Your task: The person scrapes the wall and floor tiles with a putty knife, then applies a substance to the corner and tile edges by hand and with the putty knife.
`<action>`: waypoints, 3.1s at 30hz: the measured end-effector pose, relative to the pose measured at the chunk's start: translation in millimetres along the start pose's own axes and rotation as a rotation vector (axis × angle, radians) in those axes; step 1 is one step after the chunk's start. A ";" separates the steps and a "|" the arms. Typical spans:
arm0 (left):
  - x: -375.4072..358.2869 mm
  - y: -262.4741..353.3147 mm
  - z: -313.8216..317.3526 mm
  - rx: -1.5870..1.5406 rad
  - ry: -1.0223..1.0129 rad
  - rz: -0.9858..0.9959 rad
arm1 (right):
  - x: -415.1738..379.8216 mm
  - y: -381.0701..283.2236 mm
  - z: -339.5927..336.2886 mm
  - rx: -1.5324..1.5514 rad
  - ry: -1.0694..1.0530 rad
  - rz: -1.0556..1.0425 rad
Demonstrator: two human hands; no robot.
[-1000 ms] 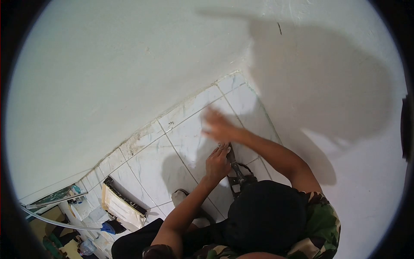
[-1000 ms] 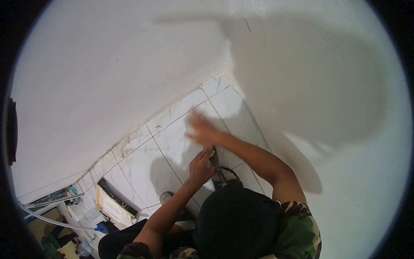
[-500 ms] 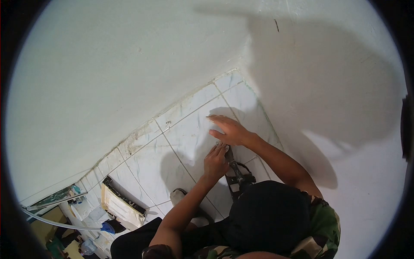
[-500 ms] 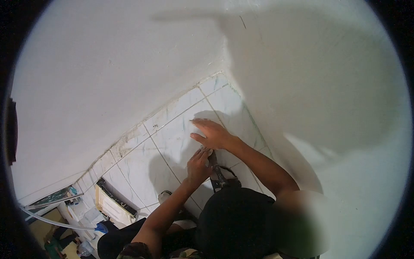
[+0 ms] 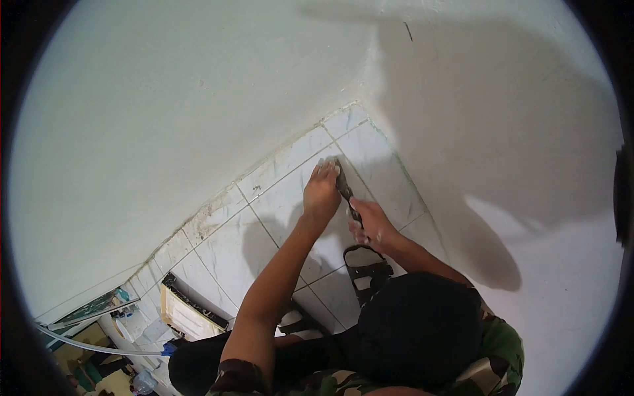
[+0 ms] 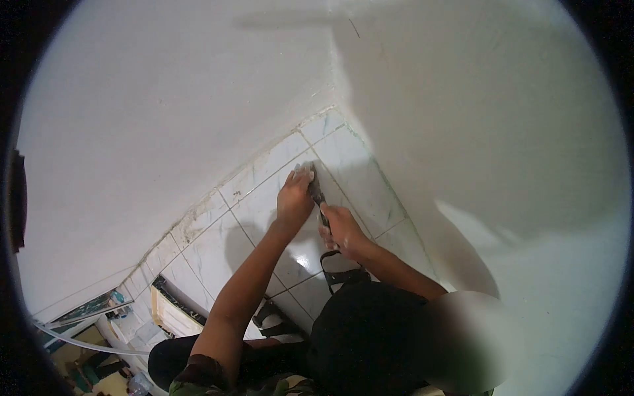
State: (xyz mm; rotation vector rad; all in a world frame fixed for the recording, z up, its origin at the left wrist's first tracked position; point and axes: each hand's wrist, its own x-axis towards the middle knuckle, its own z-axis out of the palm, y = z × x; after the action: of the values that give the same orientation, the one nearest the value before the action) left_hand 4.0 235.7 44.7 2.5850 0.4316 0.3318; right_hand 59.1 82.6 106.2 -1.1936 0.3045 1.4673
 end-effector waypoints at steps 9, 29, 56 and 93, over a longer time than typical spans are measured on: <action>26.1 -8.2 -16.6 -0.060 -0.277 -0.206 | 8.0 -30.8 23.1 0.048 -0.006 0.011; -123.1 44.3 10.2 0.340 -0.074 0.188 | 45.3 3.7 105.1 -1.173 -0.992 -0.460; -65.1 24.1 8.4 -0.008 0.038 0.015 | -27.4 -23.4 -9.6 -1.342 0.220 -0.160; -96.8 38.0 -112.0 -0.213 0.178 0.043 | 238.3 291.1 6.9 -0.357 -0.594 -0.543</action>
State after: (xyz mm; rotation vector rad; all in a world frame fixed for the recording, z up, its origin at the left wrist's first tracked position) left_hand -110.5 217.5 144.3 2.3688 0.3803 0.5935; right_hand -149.5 139.3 -201.7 -0.9480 -0.6629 1.3363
